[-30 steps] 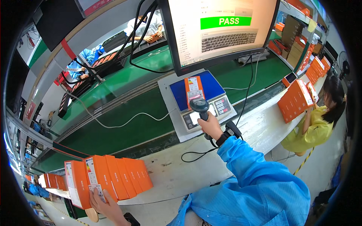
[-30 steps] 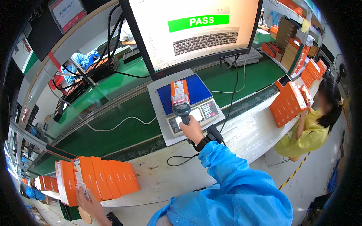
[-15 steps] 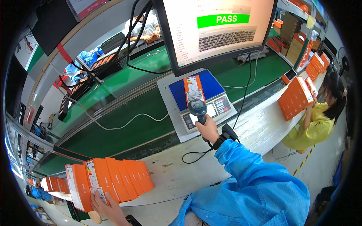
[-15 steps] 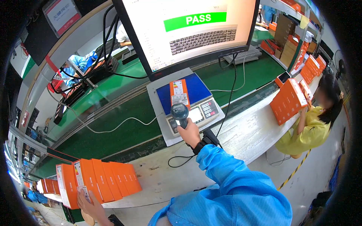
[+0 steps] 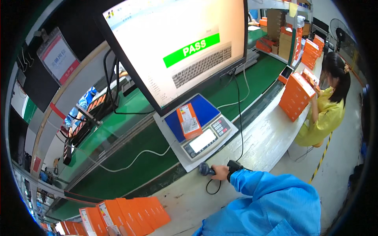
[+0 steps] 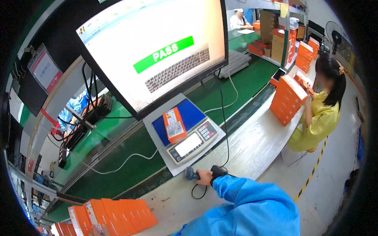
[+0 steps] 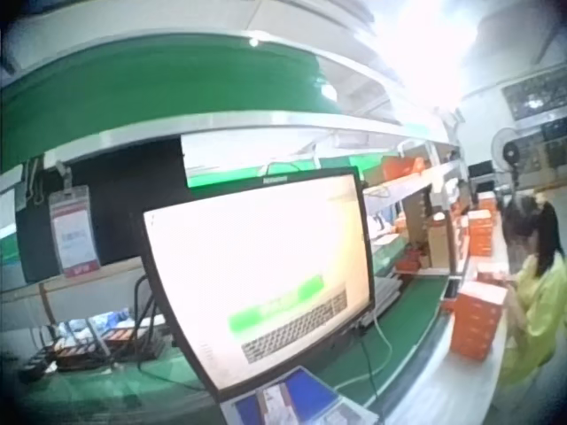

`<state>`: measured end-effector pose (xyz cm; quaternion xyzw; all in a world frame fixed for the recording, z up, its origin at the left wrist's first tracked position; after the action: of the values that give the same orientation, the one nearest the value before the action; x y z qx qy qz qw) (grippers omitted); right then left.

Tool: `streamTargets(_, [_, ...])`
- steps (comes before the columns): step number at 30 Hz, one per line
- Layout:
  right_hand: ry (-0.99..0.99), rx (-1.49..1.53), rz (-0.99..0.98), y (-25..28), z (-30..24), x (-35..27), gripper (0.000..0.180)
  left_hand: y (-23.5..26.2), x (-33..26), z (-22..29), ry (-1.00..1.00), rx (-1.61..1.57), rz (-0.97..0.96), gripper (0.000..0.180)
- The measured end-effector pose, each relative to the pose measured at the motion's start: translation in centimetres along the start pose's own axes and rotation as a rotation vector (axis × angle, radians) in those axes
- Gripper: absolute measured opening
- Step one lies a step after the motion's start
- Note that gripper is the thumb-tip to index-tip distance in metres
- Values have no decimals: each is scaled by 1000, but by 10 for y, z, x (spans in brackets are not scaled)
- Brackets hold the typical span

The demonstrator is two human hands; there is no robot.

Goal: The worker scans barcodes on product boxes, weighs them on an electronic scale, and monitors a computer screen for confirmation.

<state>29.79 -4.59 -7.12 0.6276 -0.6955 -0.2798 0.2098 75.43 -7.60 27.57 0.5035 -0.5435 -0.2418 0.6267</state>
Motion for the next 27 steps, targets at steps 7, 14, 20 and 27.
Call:
streamTargets(7, [48,-298,510,139,-44,59,63,2,4,-4,-66,-276,27,58])
streamTargets(14, [-152,-456,499,148,-81,189,115,-7,15,3,99,-138,-240,58])
streamTargets(20, [-65,-420,449,150,-63,178,98,-29,34,-20,260,-68,-244,71])
streamTargets(27, [330,89,475,196,-58,5,87,-11,26,53,-265,4,-148,76])
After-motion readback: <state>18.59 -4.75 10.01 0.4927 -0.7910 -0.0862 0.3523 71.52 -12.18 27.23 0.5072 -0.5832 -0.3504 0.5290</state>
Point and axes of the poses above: each hand's wrist, its own x-axis towards the middle knuckle, its own y-axis out of the back of the hand, z = x × y, the point moved 9 cm from there along x, towards the middle knuckle, and after that the axes turned 13 degrees about y, right-handed, at the moved point
